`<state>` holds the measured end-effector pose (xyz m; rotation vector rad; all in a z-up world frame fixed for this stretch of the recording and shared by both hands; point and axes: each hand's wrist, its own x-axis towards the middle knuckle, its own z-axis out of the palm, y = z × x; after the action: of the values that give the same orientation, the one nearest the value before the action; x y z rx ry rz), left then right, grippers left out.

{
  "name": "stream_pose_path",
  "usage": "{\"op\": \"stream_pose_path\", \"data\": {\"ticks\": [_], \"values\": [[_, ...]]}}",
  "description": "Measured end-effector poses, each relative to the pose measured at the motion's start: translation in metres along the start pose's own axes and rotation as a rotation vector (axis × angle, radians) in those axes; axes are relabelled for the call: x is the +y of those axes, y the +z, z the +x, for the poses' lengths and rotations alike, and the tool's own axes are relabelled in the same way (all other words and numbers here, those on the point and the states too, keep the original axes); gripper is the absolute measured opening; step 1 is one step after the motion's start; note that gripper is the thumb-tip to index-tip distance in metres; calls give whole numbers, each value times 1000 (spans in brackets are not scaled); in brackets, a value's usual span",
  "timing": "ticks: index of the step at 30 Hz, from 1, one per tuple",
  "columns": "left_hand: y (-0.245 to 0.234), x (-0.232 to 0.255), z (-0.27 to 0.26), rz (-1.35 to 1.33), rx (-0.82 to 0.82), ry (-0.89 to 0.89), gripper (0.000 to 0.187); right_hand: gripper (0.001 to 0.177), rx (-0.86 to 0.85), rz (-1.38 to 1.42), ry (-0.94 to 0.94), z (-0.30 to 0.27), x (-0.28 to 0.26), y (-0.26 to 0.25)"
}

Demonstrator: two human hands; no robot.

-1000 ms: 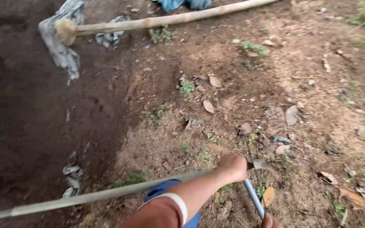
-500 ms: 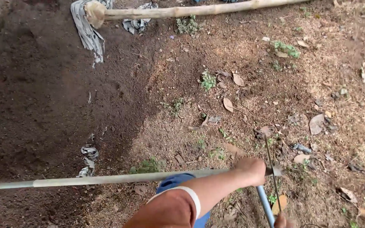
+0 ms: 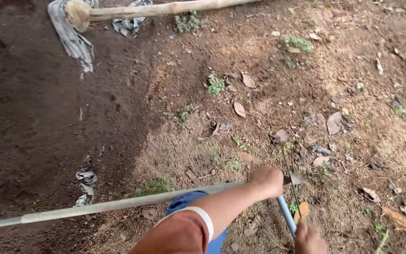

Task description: The person uses a long-handled hoe to repeatedly dig into and loosen the soil in a garden area. They maintain a squatting position while working the ground, clearing small patches of dirt and debris.

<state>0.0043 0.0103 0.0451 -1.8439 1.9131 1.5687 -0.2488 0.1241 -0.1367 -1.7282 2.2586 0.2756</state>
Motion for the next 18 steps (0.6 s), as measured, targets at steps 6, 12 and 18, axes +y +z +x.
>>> {"op": "stream_pose_path", "data": {"ticks": [6, 12, 18], "values": [[0, -12, 14, 1, 57, 57, 14, 66, -220, 378, 39, -18, -88, -118], [-14, 3, -4, 1, 31, 27, 8, 68, 246, 234, 0, -42, 10, -15], [-3, 2, 6, 105, 53, -41, 17, 46, -269, 282, 35, -38, -96, -138]]}}
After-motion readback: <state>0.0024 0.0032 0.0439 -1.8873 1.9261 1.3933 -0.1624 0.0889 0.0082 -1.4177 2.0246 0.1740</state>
